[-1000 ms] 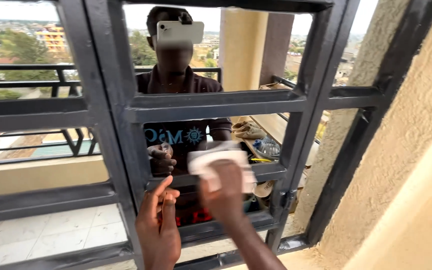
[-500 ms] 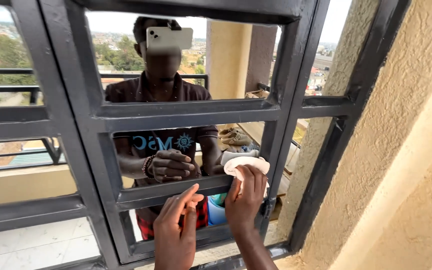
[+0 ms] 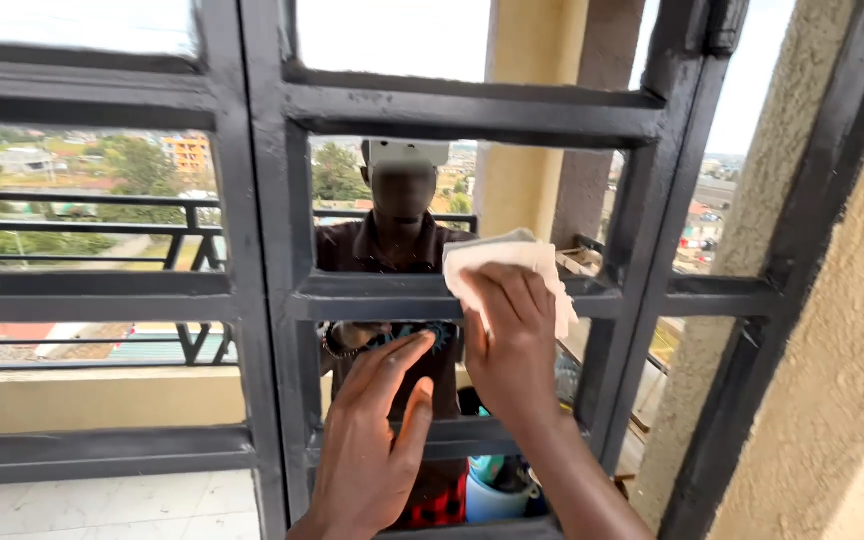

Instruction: Cleaning a window pane and frame with a cloth.

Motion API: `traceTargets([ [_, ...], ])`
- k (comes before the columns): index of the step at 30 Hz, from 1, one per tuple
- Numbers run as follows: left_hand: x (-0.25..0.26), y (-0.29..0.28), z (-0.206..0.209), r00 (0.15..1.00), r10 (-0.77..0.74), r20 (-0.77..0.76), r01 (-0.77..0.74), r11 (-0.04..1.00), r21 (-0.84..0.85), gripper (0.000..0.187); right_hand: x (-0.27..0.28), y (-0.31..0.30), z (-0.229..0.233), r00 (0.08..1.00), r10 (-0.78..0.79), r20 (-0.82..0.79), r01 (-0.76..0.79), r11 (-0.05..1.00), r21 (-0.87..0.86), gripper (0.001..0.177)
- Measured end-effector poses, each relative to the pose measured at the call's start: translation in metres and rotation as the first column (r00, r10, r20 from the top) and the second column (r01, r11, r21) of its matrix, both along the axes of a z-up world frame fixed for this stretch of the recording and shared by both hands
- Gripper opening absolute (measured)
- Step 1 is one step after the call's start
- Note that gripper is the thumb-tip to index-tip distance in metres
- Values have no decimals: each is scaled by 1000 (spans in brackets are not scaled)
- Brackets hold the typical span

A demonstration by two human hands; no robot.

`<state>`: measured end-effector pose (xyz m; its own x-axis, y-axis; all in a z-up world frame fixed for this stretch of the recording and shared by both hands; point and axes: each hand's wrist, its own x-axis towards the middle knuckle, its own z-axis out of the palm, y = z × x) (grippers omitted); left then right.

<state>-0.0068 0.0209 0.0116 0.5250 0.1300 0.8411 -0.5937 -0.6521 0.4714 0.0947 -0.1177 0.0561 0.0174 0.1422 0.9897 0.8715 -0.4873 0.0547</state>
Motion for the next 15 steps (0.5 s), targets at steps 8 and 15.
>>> traceTargets([
  [8,15,37,-3,980,189,64,-170,959,-226,26,-9,64,8,998,48,49,-43,994,-102,38],
  [15,17,64,-6,963,250,104,-205,923,-326,27,10,78,53,981,37,188,17,960,-279,40],
])
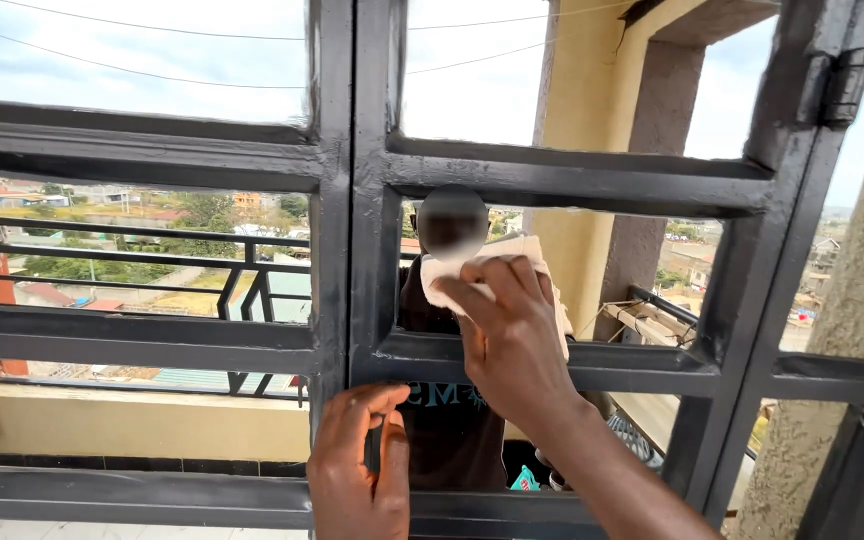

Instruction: Cleaning a window pane and frame with a cloth.

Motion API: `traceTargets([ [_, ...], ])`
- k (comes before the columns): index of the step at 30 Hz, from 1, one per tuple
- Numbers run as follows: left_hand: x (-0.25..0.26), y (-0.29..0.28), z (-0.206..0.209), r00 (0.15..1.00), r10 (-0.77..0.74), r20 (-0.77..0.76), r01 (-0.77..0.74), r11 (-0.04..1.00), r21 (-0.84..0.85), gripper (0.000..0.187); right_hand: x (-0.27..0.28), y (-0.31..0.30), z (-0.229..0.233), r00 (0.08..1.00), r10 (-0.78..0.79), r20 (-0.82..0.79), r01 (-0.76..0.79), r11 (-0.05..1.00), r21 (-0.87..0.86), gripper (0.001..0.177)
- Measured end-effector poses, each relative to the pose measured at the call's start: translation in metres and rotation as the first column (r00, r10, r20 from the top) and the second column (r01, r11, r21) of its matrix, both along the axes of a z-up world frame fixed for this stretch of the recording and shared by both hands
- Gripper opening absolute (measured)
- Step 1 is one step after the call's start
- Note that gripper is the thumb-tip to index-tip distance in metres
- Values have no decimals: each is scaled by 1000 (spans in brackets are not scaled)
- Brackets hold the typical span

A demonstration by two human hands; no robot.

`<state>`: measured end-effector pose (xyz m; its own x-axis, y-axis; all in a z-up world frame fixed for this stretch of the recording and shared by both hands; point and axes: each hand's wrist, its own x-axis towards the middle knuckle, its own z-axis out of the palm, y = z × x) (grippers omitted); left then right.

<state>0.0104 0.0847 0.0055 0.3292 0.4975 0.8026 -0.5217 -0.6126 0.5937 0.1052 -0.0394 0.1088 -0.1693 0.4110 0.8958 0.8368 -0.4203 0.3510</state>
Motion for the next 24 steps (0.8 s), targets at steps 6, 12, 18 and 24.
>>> traceTargets([
  [6,15,20,-25,999,-4,36,4,1000,-7,25,8,-44,-6,999,-40,-36,32,978,-208,53],
  [12,16,9,-8,992,35,118,-42,997,65,25,4,-54,-5,964,-16,-264,-21,991,-135,59],
  [18,18,7,3,986,66,151,-101,965,240,30,37,-64,-15,968,-32,-248,-14,983,-181,40],
  [24,23,-6,12,960,171,222,-214,959,186,24,-4,-13,11,993,69,-97,-90,969,-229,32],
])
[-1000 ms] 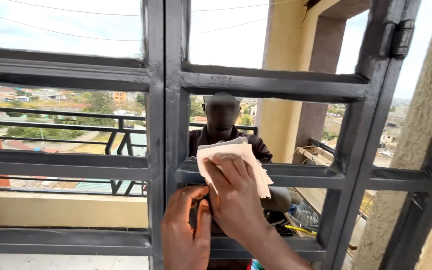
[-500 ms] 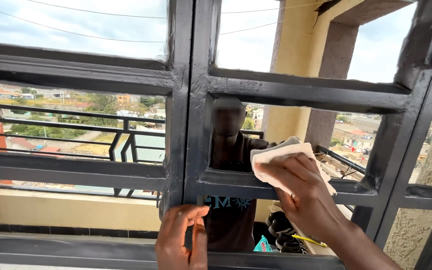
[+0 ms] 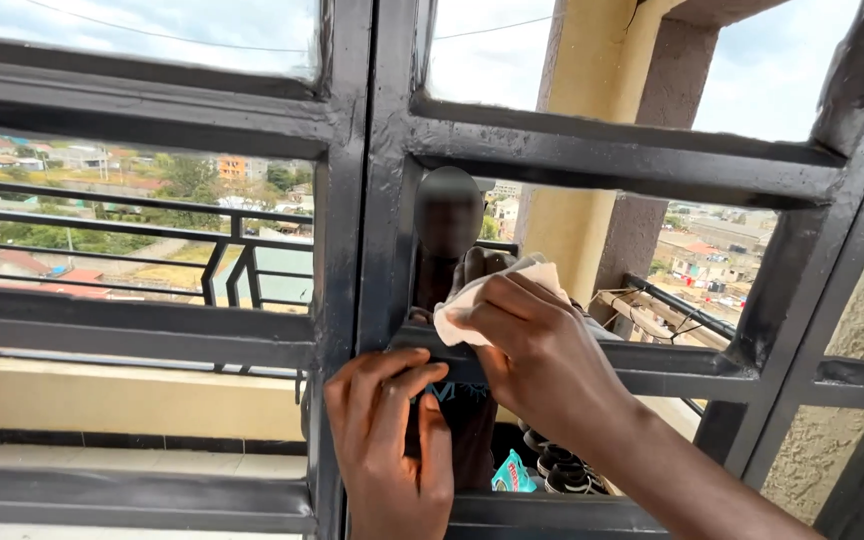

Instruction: Cleaning a window pane and frame with a cloth.

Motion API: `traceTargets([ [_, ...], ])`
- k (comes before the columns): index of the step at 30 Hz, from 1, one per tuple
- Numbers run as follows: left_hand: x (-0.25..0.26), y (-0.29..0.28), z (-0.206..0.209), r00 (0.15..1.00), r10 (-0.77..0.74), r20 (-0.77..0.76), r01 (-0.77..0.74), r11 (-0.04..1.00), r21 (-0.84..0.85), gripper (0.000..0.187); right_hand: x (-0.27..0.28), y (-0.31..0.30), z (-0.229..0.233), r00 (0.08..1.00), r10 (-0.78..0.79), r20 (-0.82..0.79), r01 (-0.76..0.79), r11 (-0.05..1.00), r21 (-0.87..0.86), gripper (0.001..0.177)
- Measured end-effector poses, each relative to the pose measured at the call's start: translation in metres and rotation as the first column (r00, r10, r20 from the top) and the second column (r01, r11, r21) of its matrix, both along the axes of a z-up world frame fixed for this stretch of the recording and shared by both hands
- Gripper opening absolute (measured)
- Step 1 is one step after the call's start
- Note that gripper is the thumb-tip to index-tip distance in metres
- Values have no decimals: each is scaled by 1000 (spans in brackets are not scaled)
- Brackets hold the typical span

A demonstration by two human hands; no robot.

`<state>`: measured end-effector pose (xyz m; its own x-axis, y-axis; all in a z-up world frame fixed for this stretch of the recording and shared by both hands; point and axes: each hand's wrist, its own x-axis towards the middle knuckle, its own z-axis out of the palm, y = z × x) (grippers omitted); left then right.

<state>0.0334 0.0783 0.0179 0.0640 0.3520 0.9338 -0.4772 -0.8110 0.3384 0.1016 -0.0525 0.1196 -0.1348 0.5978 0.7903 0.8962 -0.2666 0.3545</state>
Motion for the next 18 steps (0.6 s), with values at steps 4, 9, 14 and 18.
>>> traceTargets([
  [4,3,9,-12,998,-38,-42,36,999,-41,26,2,-1,3,980,-128,-151,124,992,-29,26],
  [9,-3,6,-4,1000,-18,14,19,999,-49,23,9,5,-4,998,-65,-24,64,998,-20,28],
  [14,-14,20,-10,999,-28,-22,26,996,-84,27,3,-4,2,985,-118,-127,123,992,32,30],
  [18,-19,16,8,999,7,31,-9,999,47,23,-5,11,-3,994,-78,-81,83,994,64,28],
])
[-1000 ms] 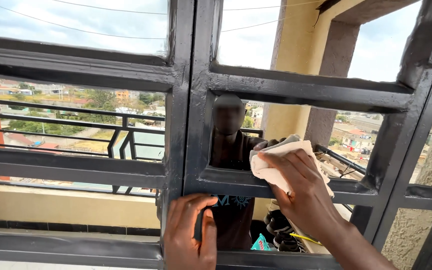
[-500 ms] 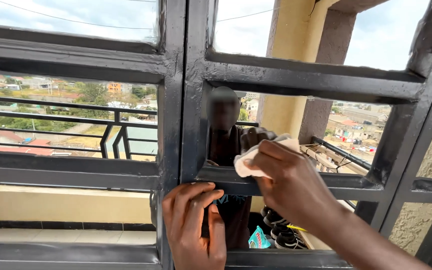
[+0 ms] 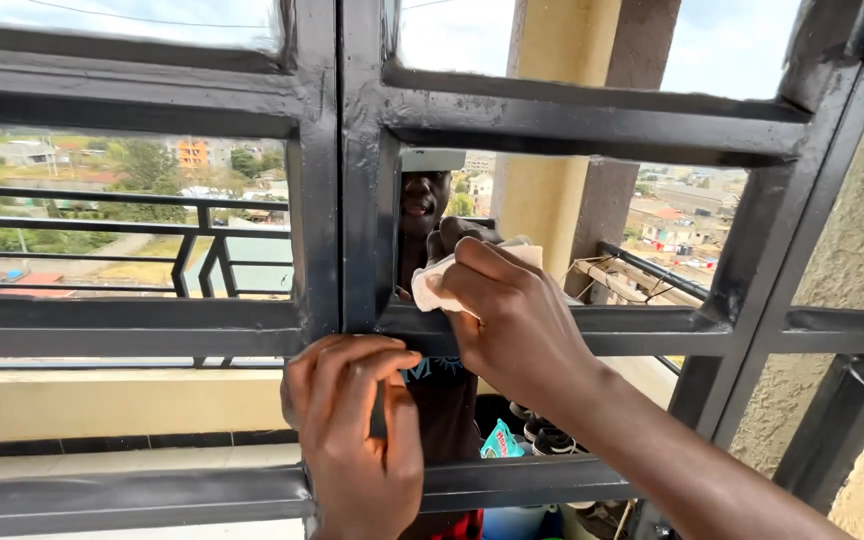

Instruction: Cleaning a window pane and frame with a cloth.

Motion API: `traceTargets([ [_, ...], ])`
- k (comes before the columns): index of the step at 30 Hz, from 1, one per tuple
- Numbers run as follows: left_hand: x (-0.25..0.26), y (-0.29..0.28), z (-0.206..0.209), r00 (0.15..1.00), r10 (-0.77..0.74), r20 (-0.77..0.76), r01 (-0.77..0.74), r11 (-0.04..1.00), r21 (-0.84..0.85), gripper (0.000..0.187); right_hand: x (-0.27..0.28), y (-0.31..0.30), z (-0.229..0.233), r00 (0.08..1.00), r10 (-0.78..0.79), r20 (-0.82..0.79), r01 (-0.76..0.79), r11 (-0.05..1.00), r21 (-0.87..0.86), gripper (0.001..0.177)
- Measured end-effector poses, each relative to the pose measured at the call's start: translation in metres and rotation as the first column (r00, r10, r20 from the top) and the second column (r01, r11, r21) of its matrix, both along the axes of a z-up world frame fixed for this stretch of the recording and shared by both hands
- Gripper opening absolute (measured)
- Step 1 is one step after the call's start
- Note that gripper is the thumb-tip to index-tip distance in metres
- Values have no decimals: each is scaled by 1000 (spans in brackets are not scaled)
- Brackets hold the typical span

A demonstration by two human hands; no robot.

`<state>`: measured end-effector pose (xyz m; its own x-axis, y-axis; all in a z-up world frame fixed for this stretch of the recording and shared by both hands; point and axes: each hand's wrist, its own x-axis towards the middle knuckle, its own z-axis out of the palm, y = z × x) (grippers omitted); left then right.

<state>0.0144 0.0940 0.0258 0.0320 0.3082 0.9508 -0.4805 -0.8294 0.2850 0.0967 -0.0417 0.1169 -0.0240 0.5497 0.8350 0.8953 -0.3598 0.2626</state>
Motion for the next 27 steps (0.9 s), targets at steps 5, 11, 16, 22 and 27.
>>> traceTargets([
  [5,-10,16,-20,996,-83,-27,81,995,-56,23,3,-33,0,993,-94,-69,92,995,-28,30],
  [11,-11,16,-4,997,-76,21,75,997,21,20,-5,2,13,995,-90,-52,88,995,-36,27],
  [16,-8,15,11,975,-219,-44,220,975,18,21,-15,29,39,997,24,76,-32,993,110,31],
  [22,-5,37,-1,963,-269,-10,268,961,-64,24,-1,36,6,999,7,-51,-6,1000,11,32],
  [27,5,46,-5,970,-236,-61,233,971,-62,24,-15,50,50,999,-54,8,50,967,249,34],
])
